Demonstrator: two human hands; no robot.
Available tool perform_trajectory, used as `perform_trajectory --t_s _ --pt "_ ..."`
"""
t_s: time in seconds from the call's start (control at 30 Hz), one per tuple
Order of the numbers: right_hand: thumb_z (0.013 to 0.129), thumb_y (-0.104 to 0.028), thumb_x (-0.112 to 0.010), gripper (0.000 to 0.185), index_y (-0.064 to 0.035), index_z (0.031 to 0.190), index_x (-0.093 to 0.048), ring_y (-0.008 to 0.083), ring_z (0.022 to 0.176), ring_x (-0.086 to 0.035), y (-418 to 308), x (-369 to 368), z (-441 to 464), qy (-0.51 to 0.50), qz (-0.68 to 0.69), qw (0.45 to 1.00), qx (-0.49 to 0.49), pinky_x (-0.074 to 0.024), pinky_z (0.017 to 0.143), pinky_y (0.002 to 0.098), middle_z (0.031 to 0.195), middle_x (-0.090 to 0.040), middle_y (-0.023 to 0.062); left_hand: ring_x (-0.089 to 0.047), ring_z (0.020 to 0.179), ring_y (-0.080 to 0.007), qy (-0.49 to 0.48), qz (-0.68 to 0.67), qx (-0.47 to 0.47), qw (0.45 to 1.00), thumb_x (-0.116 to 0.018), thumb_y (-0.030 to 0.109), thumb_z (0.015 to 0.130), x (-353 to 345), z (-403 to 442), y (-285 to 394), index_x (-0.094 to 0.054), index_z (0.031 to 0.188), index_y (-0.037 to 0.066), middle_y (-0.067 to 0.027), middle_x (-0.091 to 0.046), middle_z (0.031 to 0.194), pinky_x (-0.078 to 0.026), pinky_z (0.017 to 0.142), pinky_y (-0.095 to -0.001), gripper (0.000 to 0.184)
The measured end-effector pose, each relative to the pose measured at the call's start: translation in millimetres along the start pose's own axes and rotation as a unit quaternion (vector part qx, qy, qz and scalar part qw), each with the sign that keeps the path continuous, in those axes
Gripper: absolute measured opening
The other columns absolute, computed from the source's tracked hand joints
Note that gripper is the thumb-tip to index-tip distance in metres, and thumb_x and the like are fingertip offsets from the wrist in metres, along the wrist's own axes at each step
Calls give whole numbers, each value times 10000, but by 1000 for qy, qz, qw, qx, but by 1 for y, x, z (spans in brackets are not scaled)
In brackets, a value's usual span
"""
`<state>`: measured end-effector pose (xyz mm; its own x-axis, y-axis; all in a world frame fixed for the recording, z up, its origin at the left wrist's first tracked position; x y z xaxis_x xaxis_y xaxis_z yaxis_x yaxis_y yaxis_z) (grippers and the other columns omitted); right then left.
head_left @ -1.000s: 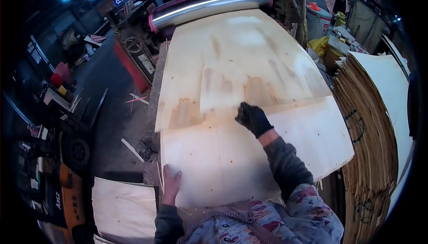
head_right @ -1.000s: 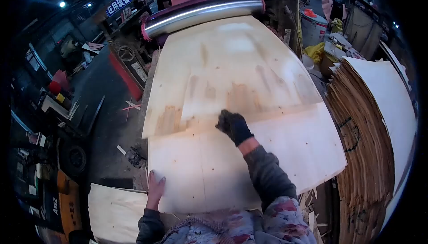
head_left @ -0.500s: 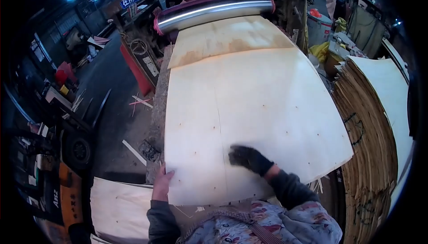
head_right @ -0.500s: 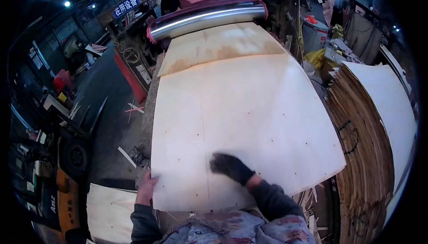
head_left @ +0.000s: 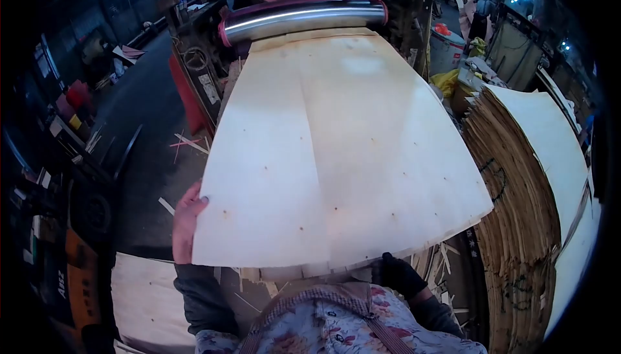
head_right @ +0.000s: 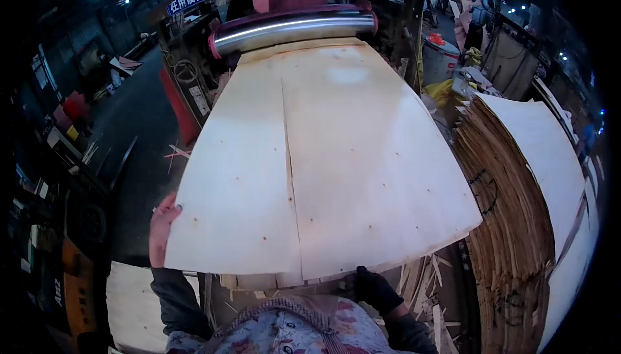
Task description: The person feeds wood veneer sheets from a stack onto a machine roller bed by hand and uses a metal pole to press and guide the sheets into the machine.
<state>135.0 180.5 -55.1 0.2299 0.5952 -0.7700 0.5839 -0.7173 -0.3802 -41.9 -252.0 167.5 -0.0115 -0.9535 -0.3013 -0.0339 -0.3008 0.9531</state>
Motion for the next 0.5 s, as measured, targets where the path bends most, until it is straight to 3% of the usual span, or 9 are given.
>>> perform_trajectory --t_s 0.03,0.1,0.17,0.23,0.3,0.33,0.37,0.4,0.5 --pt "994 -267 -409 344 25 1101 -555 257 978 -596 0 7 1 -41 15 999 10 -464 904 375 1076 -623 139 -610 1022 -251 -3 -29 -7 1000 -512 10 797 1 2 6 -443 1302 -49 -164 -594 1171 -473 911 -357 513" --pt "988 -243 -434 328 31 1106 -570 238 915 -616 -11 -25 -15 11 -40 999 27 -488 855 346 1070 -627 117 -609 1026 -261 -1 -35 -3 999 -510 7 798 6 5 4 -447 1300 -47 -170 -590 1178 -472 917 -362 508" --pt "956 -230 -504 304 27 1090 -596 230 916 -624 -18 -18 -13 25 -298 949 100 -509 812 334 1052 -636 105 -607 1034 -269 17 -33 5 999 -516 5 797 8 6 -4 -455 1293 -46 -176 -587 1183 -474 922 -365 502" --pt "913 -217 -570 270 9 1052 -621 230 902 -633 -12 26 0 75 -378 915 121 -515 793 324 985 -655 98 -607 1036 -270 15 -31 5 999 -519 1 798 12 7 -25 -458 1289 -47 -177 -588 1181 -477 920 -367 498" --pt "934 -298 -534 395 61 1094 -577 279 806 -647 -17 12 -14 151 -158 976 -6 -535 741 383 927 -659 148 -606 1038 -271 16 -27 3 999 -522 -3 798 18 6 -47 -460 1285 -48 -177 -590 1180 -480 918 -369 493" --pt "929 -281 -545 369 61 1062 -585 284 793 -653 -22 20 -8 64 -383 917 89 -543 726 389 908 -660 154 -607 1038 -270 27 -23 10 999 -516 -15 797 22 5 -58 -460 1285 -47 -175 -592 1179 -481 917 -370 493" --pt "924 -264 -556 343 61 1030 -593 289 780 -658 -26 28 -5 26 -570 793 214 -550 711 396 889 -662 160 -608 1038 -269 38 -18 16 999 -511 -27 795 25 4 -66 -460 1285 -47 -173 -595 1177 -481 916 -371 492" --pt "924 -262 -556 332 59 1001 -598 293 761 -662 -33 21 -11 67 -524 819 225 -555 706 408 865 -663 160 -609 1037 -262 41 -32 17 998 -497 -49 793 25 4 -71 -460 1289 -41 -167 -601 1171 -480 917 -371 498" --pt "926 -250 -549 294 37 941 -611 250 674 -662 -47 -8 -30 93 -515 810 266 -549 638 376 783 -670 136 -609 1036 -258 34 -53 3 998 -494 -61 787 21 3 -72 -463 1289 -36 -165 -601 1172 -477 920 -367 504"
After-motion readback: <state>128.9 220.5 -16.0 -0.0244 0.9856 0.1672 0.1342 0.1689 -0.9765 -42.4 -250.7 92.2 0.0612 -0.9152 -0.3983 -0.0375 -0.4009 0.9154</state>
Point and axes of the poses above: each hand's wrist, its own z-axis towards the middle knuckle, its own x-axis out of the back of the hand, y = z × x, the point moved 5 cm from there along z, towards the middle knuckle
